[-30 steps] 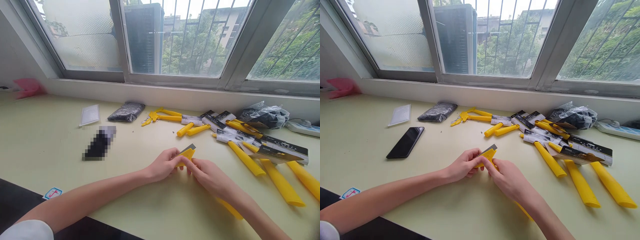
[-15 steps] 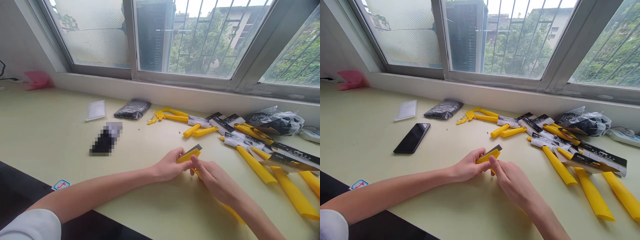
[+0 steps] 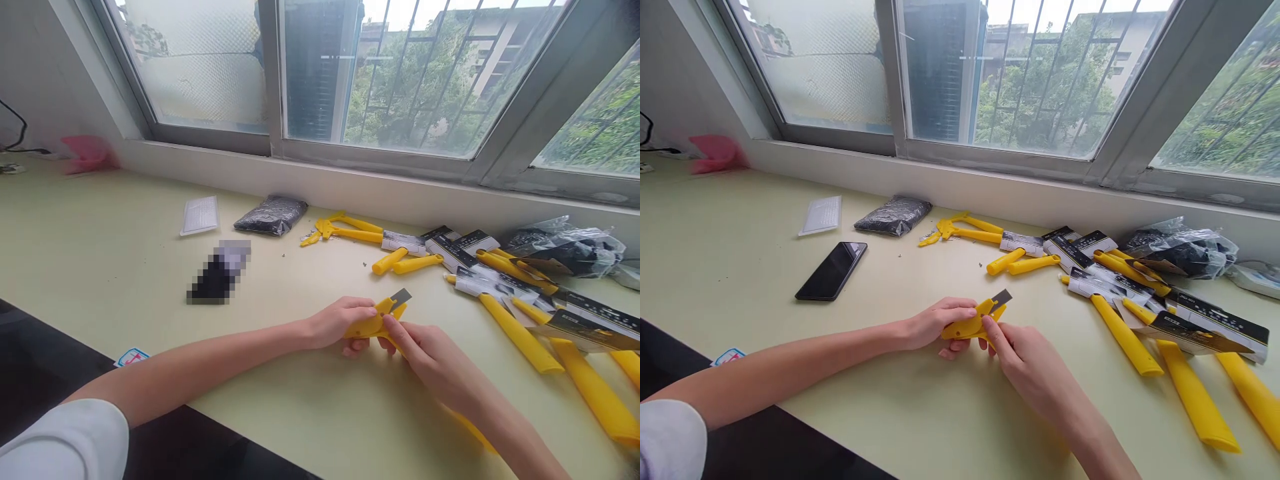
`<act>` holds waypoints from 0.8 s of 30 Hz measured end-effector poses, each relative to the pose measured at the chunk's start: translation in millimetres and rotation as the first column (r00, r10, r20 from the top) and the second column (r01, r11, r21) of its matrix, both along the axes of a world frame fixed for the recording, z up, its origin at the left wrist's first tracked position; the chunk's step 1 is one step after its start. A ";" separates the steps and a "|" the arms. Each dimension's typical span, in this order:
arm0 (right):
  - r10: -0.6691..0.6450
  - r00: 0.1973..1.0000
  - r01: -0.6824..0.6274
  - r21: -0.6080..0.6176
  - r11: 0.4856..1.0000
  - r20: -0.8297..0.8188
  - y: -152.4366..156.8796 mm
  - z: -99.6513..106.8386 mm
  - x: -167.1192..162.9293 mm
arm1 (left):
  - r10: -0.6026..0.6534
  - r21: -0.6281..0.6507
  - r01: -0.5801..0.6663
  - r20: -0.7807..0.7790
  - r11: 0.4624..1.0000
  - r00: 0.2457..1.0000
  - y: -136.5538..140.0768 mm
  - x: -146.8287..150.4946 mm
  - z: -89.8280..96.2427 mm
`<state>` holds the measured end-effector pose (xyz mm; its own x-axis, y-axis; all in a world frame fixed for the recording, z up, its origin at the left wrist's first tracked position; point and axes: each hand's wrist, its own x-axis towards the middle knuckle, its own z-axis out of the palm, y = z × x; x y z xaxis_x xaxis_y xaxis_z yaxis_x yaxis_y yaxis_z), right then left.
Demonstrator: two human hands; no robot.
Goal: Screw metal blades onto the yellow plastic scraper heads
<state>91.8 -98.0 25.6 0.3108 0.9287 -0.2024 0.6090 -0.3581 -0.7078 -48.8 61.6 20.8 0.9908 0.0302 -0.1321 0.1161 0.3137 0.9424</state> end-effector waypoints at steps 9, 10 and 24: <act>0.016 0.996 -0.018 0.022 1.000 0.083 -2.0 -1.0 -0.8 | 0.025 0.064 -0.026 0.006 0.998 1.000 -2.2 0.0 -3.4; 0.004 0.995 -0.006 0.025 1.000 0.100 -0.6 -2.0 -1.4 | 0.059 0.049 -0.059 -0.005 0.997 0.998 -4.8 0.7 -3.6; -0.015 0.995 0.013 -0.021 1.000 -0.101 6.3 -6.0 -0.9 | 0.245 0.358 -0.221 -0.024 0.907 0.969 -23.2 -1.7 -5.7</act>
<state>90.8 -91.7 19.6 0.3003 0.9198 -0.2526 0.5295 -0.3810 -0.7579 -50.5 38.5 15.1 0.9391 0.3154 -0.1366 0.1468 -0.0087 0.9891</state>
